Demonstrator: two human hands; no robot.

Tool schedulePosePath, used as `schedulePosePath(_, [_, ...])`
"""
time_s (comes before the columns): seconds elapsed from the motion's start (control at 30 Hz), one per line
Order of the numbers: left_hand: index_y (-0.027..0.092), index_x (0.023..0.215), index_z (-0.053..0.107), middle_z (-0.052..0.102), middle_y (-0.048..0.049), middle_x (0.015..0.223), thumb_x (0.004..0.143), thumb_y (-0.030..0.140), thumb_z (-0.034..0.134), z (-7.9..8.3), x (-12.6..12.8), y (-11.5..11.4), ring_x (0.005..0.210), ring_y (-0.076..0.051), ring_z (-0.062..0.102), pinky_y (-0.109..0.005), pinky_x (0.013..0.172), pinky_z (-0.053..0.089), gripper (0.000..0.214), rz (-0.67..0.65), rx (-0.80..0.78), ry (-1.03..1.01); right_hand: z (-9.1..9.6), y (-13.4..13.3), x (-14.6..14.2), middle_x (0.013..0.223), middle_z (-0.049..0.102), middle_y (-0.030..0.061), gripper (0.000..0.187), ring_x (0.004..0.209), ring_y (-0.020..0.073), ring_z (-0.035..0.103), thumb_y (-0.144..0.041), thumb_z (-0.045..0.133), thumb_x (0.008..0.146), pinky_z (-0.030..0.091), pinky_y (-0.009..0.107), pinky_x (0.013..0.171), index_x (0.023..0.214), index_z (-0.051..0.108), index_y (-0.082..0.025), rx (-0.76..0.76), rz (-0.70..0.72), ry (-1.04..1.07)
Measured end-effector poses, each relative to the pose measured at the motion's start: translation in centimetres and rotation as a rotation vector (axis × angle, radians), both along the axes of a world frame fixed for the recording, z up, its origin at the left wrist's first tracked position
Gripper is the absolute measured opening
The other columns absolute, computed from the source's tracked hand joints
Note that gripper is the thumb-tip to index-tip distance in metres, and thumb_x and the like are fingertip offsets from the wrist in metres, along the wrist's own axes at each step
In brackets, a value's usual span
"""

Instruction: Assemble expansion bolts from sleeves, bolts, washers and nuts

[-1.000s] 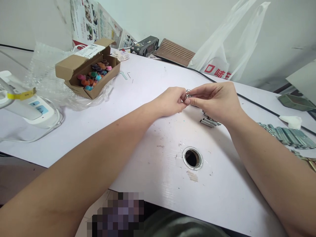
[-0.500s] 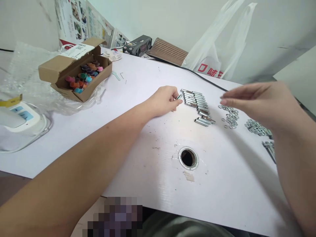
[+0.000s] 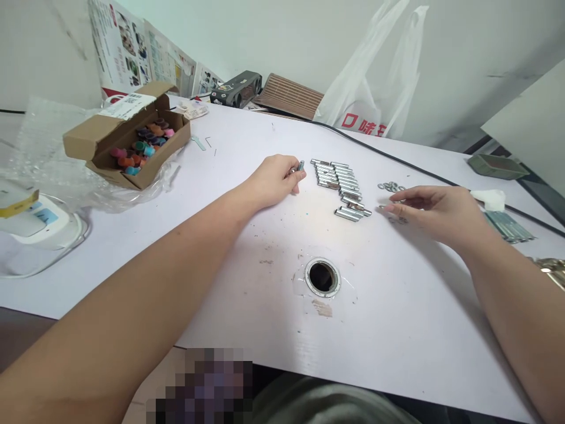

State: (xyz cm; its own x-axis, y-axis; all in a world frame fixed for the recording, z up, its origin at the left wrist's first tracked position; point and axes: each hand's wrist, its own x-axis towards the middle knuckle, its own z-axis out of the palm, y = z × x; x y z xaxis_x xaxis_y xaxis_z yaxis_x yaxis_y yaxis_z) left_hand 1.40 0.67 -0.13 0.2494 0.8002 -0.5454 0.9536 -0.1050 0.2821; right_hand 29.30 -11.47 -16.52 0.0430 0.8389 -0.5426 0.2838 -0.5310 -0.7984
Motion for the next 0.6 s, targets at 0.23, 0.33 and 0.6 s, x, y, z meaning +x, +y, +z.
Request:
schedulePosePath(0.23, [0.019,0.08,0.067,0.08,-0.0046,0.078,0.103,0.027,0.061,0.3,-0.1,0.2,0.064,-0.013,0.055,-0.033,0.066,0.038,0.025,0.012,-0.009,-0.015,-1.2,0.5,0.3,0.085,0.076,0.0071,0.031,0.08,0.0275,0.067,-0.051,0.077,0.083,0.052,0.046,0.078,0.098,0.087,-0.025,-0.111,0.167,-0.129])
schedulePosePath(0.33, [0.019,0.076,0.064,0.08,-0.005,0.076,0.103,0.027,0.061,0.2,-0.2,0.2,0.063,-0.013,0.053,-0.033,0.065,0.038,0.029,0.021,-0.023,-0.028,-1.8,1.2,0.2,0.076,0.071,0.005,0.031,0.07,0.0236,0.061,-0.052,0.077,0.082,0.049,0.044,0.072,0.098,0.086,-0.028,-0.086,0.205,-0.084])
schedulePosePath(0.6, [0.021,0.074,0.059,0.079,-0.0051,0.076,0.104,0.03,0.061,0.0,-0.5,0.2,0.07,-0.015,0.062,-0.034,0.069,0.042,0.031,0.031,-0.042,-0.032,-0.3,3.2,0.9,0.083,0.075,0.007,0.033,0.068,0.0205,0.06,-0.058,0.083,0.088,0.046,0.04,0.065,0.083,0.075,-0.026,-0.053,0.374,-0.028])
